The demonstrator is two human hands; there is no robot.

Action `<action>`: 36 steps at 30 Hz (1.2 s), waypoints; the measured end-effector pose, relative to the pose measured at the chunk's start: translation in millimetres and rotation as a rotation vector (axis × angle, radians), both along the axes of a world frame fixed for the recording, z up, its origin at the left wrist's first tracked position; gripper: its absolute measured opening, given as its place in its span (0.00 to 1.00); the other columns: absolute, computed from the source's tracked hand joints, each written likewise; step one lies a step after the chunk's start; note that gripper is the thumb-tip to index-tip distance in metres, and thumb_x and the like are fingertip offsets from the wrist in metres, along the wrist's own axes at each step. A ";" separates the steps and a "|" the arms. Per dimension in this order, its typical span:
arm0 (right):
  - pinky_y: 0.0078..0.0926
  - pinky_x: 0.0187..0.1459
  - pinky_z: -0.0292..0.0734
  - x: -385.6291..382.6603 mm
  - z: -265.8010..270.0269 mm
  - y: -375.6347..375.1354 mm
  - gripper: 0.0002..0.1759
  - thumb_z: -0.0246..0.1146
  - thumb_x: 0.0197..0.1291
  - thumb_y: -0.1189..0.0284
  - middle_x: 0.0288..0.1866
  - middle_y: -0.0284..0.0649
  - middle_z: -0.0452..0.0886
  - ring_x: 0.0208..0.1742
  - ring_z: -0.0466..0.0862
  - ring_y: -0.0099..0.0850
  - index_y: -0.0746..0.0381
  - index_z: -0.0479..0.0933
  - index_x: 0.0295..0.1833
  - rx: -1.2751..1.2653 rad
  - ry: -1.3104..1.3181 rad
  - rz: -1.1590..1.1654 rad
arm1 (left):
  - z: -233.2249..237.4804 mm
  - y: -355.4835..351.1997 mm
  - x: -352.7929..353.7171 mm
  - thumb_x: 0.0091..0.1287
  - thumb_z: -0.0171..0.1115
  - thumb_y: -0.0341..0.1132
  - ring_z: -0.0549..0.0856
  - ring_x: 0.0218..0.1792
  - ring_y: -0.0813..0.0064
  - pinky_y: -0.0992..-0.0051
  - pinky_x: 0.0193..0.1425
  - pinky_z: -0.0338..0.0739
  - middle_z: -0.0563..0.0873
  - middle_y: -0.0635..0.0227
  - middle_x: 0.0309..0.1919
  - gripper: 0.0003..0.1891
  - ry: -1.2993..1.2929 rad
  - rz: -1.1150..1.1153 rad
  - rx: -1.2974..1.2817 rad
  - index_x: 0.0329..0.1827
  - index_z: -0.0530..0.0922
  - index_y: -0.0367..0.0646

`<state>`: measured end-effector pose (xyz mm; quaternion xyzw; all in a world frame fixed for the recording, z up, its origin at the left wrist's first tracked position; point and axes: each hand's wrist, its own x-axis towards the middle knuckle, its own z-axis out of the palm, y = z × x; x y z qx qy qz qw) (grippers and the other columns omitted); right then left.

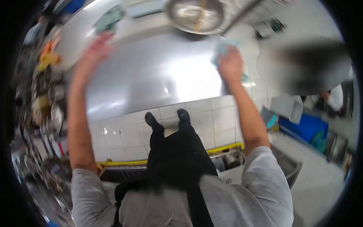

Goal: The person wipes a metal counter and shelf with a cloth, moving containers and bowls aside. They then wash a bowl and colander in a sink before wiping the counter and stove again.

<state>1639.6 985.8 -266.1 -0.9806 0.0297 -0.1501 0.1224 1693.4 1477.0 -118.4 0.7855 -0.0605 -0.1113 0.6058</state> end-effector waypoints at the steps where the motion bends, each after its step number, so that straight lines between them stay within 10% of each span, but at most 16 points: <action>1: 0.48 0.71 0.71 6.2 -34.2 -30.5 0.29 0.58 0.71 0.62 0.70 0.58 0.77 0.70 0.76 0.55 0.66 0.72 0.72 0.098 -0.014 -0.120 | -1.2 -1.8 -47.6 0.72 0.65 0.48 0.85 0.57 0.73 0.73 0.63 0.74 0.84 0.66 0.64 0.29 0.194 -0.202 0.068 0.72 0.76 0.41; 2: 0.49 0.69 0.74 -1.8 -59.9 -68.8 0.26 0.55 0.74 0.65 0.68 0.58 0.78 0.68 0.78 0.54 0.64 0.72 0.73 -0.416 0.282 0.051 | -37.4 1.2 -107.7 0.75 0.63 0.46 0.86 0.54 0.75 0.73 0.61 0.76 0.86 0.66 0.60 0.25 0.274 -0.279 -0.349 0.69 0.78 0.41; 4: 0.47 0.62 0.79 -44.9 -93.9 -114.4 0.25 0.51 0.77 0.67 0.61 0.60 0.83 0.57 0.85 0.52 0.63 0.71 0.75 -0.198 0.244 0.095 | -59.9 -2.9 -221.5 0.78 0.62 0.47 0.86 0.48 0.79 0.69 0.53 0.79 0.88 0.73 0.48 0.20 0.704 -0.202 -0.014 0.64 0.82 0.44; 7: 0.53 0.61 0.81 -149.3 -55.6 -94.5 0.31 0.46 0.80 0.51 0.63 0.47 0.84 0.61 0.84 0.44 0.62 0.72 0.73 1.513 0.543 -0.330 | -130.0 9.6 -393.1 0.70 0.66 0.56 0.89 0.40 0.62 0.63 0.46 0.82 0.88 0.56 0.32 0.23 0.748 -0.011 0.515 0.40 0.86 0.41; 10: 0.52 0.63 0.81 -231.7 -121.6 -140.1 0.33 0.43 0.79 0.50 0.62 0.48 0.84 0.60 0.84 0.46 0.67 0.74 0.68 1.805 1.026 -0.325 | -158.0 4.4 -520.9 0.63 0.72 0.51 0.89 0.38 0.55 0.61 0.44 0.82 0.89 0.54 0.31 0.20 0.900 0.165 0.484 0.36 0.86 0.40; 11: 0.49 0.58 0.84 -241.8 -180.9 -180.6 0.31 0.42 0.79 0.51 0.56 0.47 0.86 0.54 0.86 0.46 0.66 0.76 0.64 1.778 1.250 -0.186 | -163.2 1.1 -550.2 0.62 0.73 0.50 0.90 0.38 0.55 0.61 0.44 0.83 0.89 0.54 0.31 0.19 0.891 0.309 0.393 0.37 0.86 0.40; 13: 0.45 0.47 0.87 -232.3 -106.8 -44.0 0.31 0.42 0.79 0.50 0.49 0.46 0.87 0.45 0.88 0.43 0.65 0.78 0.60 1.579 1.314 -0.491 | -174.7 -7.7 -580.0 0.61 0.75 0.48 0.90 0.39 0.55 0.61 0.44 0.83 0.89 0.54 0.32 0.18 0.880 0.484 0.295 0.37 0.86 0.40; 15: 0.42 0.36 0.85 -215.3 -118.5 33.2 0.28 0.45 0.79 0.50 0.44 0.45 0.88 0.39 0.88 0.40 0.63 0.79 0.58 1.293 1.361 -0.252 | -181.7 -5.1 -595.8 0.59 0.76 0.46 0.90 0.38 0.56 0.61 0.44 0.83 0.89 0.54 0.32 0.17 0.886 0.536 0.272 0.37 0.86 0.39; 22: 0.36 0.50 0.79 -171.6 -166.2 320.0 0.26 0.58 0.75 0.52 0.43 0.47 0.87 0.45 0.86 0.38 0.68 0.81 0.53 0.038 1.037 0.543 | -164.9 78.6 -614.3 0.62 0.74 0.43 0.89 0.40 0.55 0.60 0.47 0.83 0.90 0.55 0.35 0.12 0.834 0.117 -0.047 0.39 0.87 0.43; 24: 0.38 0.55 0.77 -173.6 -170.7 402.1 0.28 0.59 0.75 0.52 0.44 0.51 0.87 0.47 0.85 0.43 0.69 0.79 0.57 0.078 0.961 0.712 | -170.8 116.0 -595.1 0.64 0.72 0.43 0.89 0.40 0.55 0.60 0.48 0.82 0.90 0.56 0.37 0.12 0.851 0.116 -0.076 0.40 0.87 0.44; 28: 0.40 0.62 0.76 -192.1 -144.9 585.8 0.32 0.59 0.75 0.51 0.53 0.59 0.86 0.57 0.85 0.55 0.69 0.77 0.65 0.132 0.901 0.751 | -228.1 180.6 -565.1 0.68 0.70 0.40 0.85 0.51 0.56 0.63 0.51 0.81 0.86 0.59 0.47 0.13 0.507 0.807 -0.157 0.48 0.86 0.43; 36: 0.44 0.73 0.64 -120.2 -242.1 770.9 0.35 0.55 0.78 0.53 0.70 0.65 0.74 0.71 0.74 0.57 0.76 0.69 0.71 0.044 0.427 0.683 | -296.5 251.7 -574.3 0.69 0.68 0.37 0.84 0.52 0.64 0.69 0.55 0.79 0.85 0.61 0.48 0.13 0.643 0.957 -0.411 0.54 0.85 0.43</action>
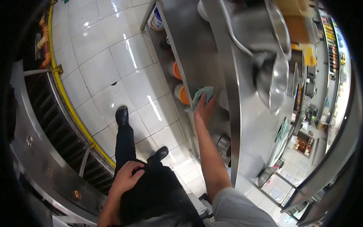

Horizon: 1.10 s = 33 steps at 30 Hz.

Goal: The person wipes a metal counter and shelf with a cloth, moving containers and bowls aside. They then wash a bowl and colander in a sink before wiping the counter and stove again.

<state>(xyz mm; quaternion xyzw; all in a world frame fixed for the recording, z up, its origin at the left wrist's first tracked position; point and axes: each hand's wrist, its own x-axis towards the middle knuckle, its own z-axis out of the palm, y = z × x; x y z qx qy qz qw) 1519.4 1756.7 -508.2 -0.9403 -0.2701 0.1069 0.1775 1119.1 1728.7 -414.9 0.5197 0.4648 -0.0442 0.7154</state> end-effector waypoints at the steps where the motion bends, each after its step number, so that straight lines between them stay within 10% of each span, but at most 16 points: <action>1: 0.45 0.74 0.63 17.0 -27.9 11.7 0.35 0.53 0.78 0.54 0.71 0.65 0.73 0.72 0.73 0.57 0.77 0.68 0.71 -0.062 -0.091 -0.005 | -4.6 10.6 -4.8 0.70 0.68 0.36 0.84 0.52 0.65 0.69 0.55 0.78 0.85 0.61 0.49 0.13 0.014 0.031 -0.061 0.55 0.85 0.43; 5: 0.51 0.80 0.56 54.5 -109.0 68.4 0.42 0.50 0.77 0.49 0.78 0.66 0.65 0.80 0.63 0.60 0.76 0.62 0.77 -0.106 -0.402 -0.015 | -28.1 38.2 -31.4 0.72 0.67 0.35 0.84 0.51 0.69 0.70 0.54 0.79 0.83 0.64 0.52 0.14 0.080 0.090 -0.180 0.59 0.83 0.44; 13: 0.50 0.75 0.65 73.8 -105.0 296.6 0.42 0.54 0.74 0.46 0.75 0.65 0.69 0.74 0.71 0.59 0.71 0.66 0.76 0.136 -0.447 0.356 | -66.1 79.7 -15.2 0.70 0.69 0.33 0.85 0.47 0.65 0.70 0.49 0.80 0.84 0.61 0.48 0.14 0.028 0.090 -0.188 0.57 0.83 0.42; 21: 0.63 0.77 0.56 23.6 -89.5 46.6 0.32 0.56 0.75 0.62 0.78 0.63 0.63 0.79 0.63 0.61 0.66 0.64 0.78 -0.186 -0.545 0.600 | -97.8 126.1 103.4 0.72 0.66 0.32 0.83 0.52 0.65 0.69 0.57 0.78 0.82 0.61 0.53 0.14 -0.294 0.025 -0.103 0.59 0.81 0.42; 23: 0.65 0.77 0.57 18.3 -89.5 -28.2 0.30 0.57 0.74 0.64 0.78 0.63 0.64 0.80 0.62 0.61 0.67 0.67 0.76 -0.192 -0.378 0.249 | -101.5 130.7 124.0 0.72 0.66 0.34 0.84 0.53 0.64 0.68 0.57 0.78 0.83 0.60 0.54 0.14 -0.315 -0.005 -0.074 0.59 0.81 0.42; 28: 0.64 0.77 0.56 85.0 -92.9 12.8 0.26 0.57 0.72 0.63 0.73 0.61 0.72 0.76 0.68 0.61 0.71 0.77 0.66 -0.087 -0.644 0.357 | -115.0 134.9 166.3 0.73 0.66 0.39 0.84 0.53 0.62 0.66 0.54 0.80 0.83 0.58 0.54 0.15 -0.424 -0.168 0.107 0.58 0.81 0.43; 30: 0.59 0.74 0.63 154.4 -100.2 59.7 0.21 0.58 0.69 0.63 0.65 0.58 0.79 0.71 0.73 0.58 0.69 0.84 0.54 -0.471 -0.998 0.427 | -122.0 139.5 192.7 0.73 0.65 0.40 0.85 0.50 0.61 0.66 0.53 0.80 0.84 0.56 0.52 0.16 -0.515 -0.213 0.250 0.58 0.81 0.42; 33: 0.50 0.64 0.70 251.0 -109.2 107.6 0.21 0.57 0.67 0.59 0.58 0.52 0.83 0.61 0.80 0.52 0.62 0.87 0.51 -0.579 -0.762 0.099 | -125.9 136.0 229.7 0.73 0.64 0.41 0.86 0.46 0.60 0.66 0.50 0.80 0.85 0.54 0.47 0.16 -0.651 -0.191 0.313 0.56 0.82 0.40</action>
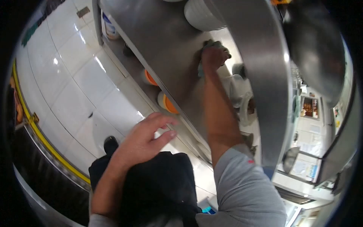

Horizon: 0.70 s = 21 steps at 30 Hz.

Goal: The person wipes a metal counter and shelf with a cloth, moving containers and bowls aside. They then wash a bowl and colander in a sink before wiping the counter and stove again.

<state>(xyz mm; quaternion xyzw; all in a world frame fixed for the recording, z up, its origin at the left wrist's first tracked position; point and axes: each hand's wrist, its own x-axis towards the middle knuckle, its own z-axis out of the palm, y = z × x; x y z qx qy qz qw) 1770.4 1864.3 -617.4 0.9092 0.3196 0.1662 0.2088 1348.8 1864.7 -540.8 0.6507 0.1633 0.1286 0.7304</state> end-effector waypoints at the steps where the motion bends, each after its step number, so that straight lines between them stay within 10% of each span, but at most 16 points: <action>1: 0.53 0.64 0.73 20.7 -7.7 9.3 0.23 0.54 0.69 0.56 0.57 0.50 0.85 0.60 0.82 0.53 0.61 0.86 0.55 0.358 -0.066 -0.124 | 0.0 -2.2 12.3 0.74 0.64 0.41 0.86 0.45 0.62 0.67 0.49 0.80 0.85 0.55 0.46 0.15 -0.040 0.015 -0.057 0.55 0.82 0.40; 7: 0.52 0.65 0.76 155.6 -54.1 32.6 0.28 0.46 0.75 0.52 0.56 0.50 0.87 0.66 0.82 0.48 0.59 0.84 0.58 0.346 0.088 -0.058 | -30.1 -9.3 29.9 0.77 0.63 0.37 0.84 0.46 0.76 0.75 0.53 0.78 0.86 0.68 0.45 0.13 -0.075 -0.052 -0.132 0.55 0.84 0.38; 10: 0.50 0.53 0.83 55.6 -38.1 10.0 0.19 0.57 0.69 0.62 0.47 0.54 0.88 0.51 0.88 0.52 0.65 0.85 0.49 0.470 0.130 0.158 | -39.8 -12.9 35.5 0.78 0.62 0.37 0.84 0.48 0.78 0.76 0.55 0.76 0.87 0.70 0.45 0.12 -0.087 0.032 -0.129 0.55 0.83 0.37; 12: 0.47 0.68 0.74 -62.0 -16.7 -15.7 0.20 0.62 0.67 0.60 0.61 0.54 0.83 0.66 0.80 0.49 0.65 0.81 0.55 0.646 0.265 0.046 | -35.6 -13.1 39.5 0.78 0.62 0.36 0.82 0.46 0.81 0.78 0.54 0.76 0.86 0.71 0.43 0.11 -0.144 0.076 -0.104 0.53 0.84 0.38; 17: 0.46 0.70 0.73 -192.3 13.4 -165.5 0.22 0.67 0.65 0.66 0.65 0.53 0.80 0.68 0.76 0.55 0.67 0.79 0.60 0.674 0.381 0.644 | -23.2 -42.6 73.3 0.78 0.61 0.37 0.84 0.50 0.75 0.75 0.58 0.76 0.87 0.67 0.48 0.13 -0.222 0.056 0.040 0.56 0.82 0.38; 21: 0.48 0.66 0.76 -182.1 1.4 -278.8 0.22 0.65 0.66 0.67 0.62 0.57 0.81 0.65 0.78 0.56 0.69 0.79 0.60 0.759 0.276 0.312 | -19.4 -88.3 147.3 0.69 0.69 0.35 0.84 0.46 0.70 0.73 0.50 0.79 0.84 0.60 0.47 0.10 -0.347 0.181 0.437 0.48 0.83 0.39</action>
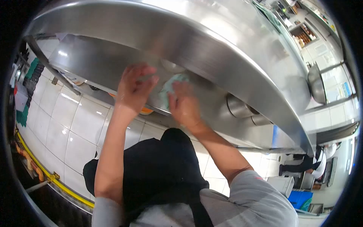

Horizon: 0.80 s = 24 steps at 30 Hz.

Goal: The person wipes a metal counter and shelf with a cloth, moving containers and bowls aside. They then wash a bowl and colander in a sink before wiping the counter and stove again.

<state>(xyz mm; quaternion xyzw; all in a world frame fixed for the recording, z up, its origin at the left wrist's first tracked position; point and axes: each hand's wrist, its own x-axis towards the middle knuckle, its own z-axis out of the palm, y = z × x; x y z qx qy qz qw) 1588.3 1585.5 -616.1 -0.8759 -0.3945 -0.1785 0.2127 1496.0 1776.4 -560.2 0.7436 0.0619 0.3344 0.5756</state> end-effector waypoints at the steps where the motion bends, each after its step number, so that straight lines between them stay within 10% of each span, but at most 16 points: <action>1: 0.48 0.64 0.76 4.9 -2.1 -18.0 0.22 0.65 0.66 0.66 0.61 0.58 0.81 0.65 0.79 0.55 0.69 0.79 0.60 -0.009 -0.013 -0.119 | -0.9 -6.9 20.9 0.67 0.70 0.36 0.85 0.46 0.67 0.71 0.50 0.80 0.83 0.59 0.48 0.11 -0.014 0.064 0.167 0.48 0.83 0.41; 13: 0.46 0.59 0.80 5.7 10.4 -81.5 0.16 0.66 0.64 0.61 0.53 0.49 0.85 0.57 0.83 0.49 0.62 0.85 0.48 0.086 0.017 -0.167 | 23.9 -143.0 78.0 0.72 0.68 0.40 0.88 0.46 0.72 0.70 0.50 0.82 0.87 0.60 0.49 0.16 0.207 -0.228 0.078 0.56 0.82 0.39; 24: 0.45 0.60 0.80 -67.1 -31.2 -408.7 0.19 0.69 0.63 0.69 0.54 0.50 0.85 0.55 0.84 0.53 0.66 0.81 0.56 0.139 -0.332 -0.638 | -36.5 -229.8 154.3 0.73 0.63 0.55 0.84 0.38 0.77 0.73 0.44 0.79 0.85 0.67 0.43 0.24 0.227 -0.468 0.387 0.51 0.83 0.39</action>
